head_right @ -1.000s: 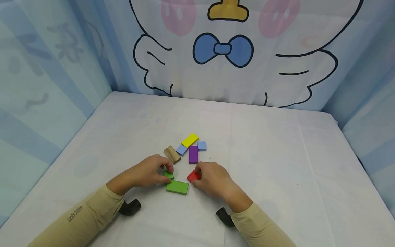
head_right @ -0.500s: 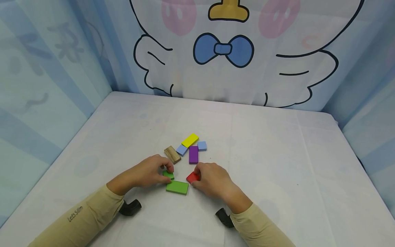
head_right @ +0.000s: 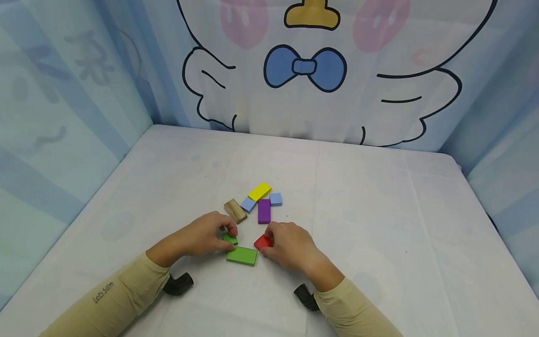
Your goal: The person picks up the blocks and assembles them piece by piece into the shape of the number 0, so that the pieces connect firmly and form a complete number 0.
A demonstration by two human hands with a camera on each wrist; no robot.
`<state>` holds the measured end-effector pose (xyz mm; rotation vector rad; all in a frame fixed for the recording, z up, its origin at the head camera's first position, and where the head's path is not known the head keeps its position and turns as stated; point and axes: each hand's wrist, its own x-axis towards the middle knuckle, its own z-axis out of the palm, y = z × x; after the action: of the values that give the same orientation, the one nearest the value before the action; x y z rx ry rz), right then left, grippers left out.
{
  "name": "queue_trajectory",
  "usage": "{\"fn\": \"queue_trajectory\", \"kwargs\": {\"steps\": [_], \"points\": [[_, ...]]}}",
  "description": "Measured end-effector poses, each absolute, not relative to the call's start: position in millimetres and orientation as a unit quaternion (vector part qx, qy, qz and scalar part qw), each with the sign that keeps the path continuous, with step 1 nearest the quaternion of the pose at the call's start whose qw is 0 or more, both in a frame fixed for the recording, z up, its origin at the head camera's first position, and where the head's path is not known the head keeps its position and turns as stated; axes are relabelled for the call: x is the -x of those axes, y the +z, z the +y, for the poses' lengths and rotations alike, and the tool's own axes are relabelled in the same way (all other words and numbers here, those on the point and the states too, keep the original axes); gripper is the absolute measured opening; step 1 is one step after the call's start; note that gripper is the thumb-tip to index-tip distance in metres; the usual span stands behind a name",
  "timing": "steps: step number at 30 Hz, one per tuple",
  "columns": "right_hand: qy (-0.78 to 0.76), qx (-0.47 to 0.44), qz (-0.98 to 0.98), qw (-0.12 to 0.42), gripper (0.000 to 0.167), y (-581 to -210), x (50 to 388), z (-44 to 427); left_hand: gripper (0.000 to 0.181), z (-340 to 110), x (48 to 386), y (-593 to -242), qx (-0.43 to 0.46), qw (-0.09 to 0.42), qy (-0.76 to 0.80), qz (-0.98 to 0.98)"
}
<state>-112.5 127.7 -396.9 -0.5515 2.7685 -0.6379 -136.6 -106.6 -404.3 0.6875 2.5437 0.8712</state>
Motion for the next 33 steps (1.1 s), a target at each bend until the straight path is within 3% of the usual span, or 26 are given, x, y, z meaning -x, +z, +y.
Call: {"fn": "queue_trajectory", "kwargs": {"steps": [33], "points": [[-0.222,0.190,0.948,0.128,0.025,-395.5,109.5,125.7,0.019,-105.6,136.8,-406.4,-0.231,0.185,0.308,0.904]]}}
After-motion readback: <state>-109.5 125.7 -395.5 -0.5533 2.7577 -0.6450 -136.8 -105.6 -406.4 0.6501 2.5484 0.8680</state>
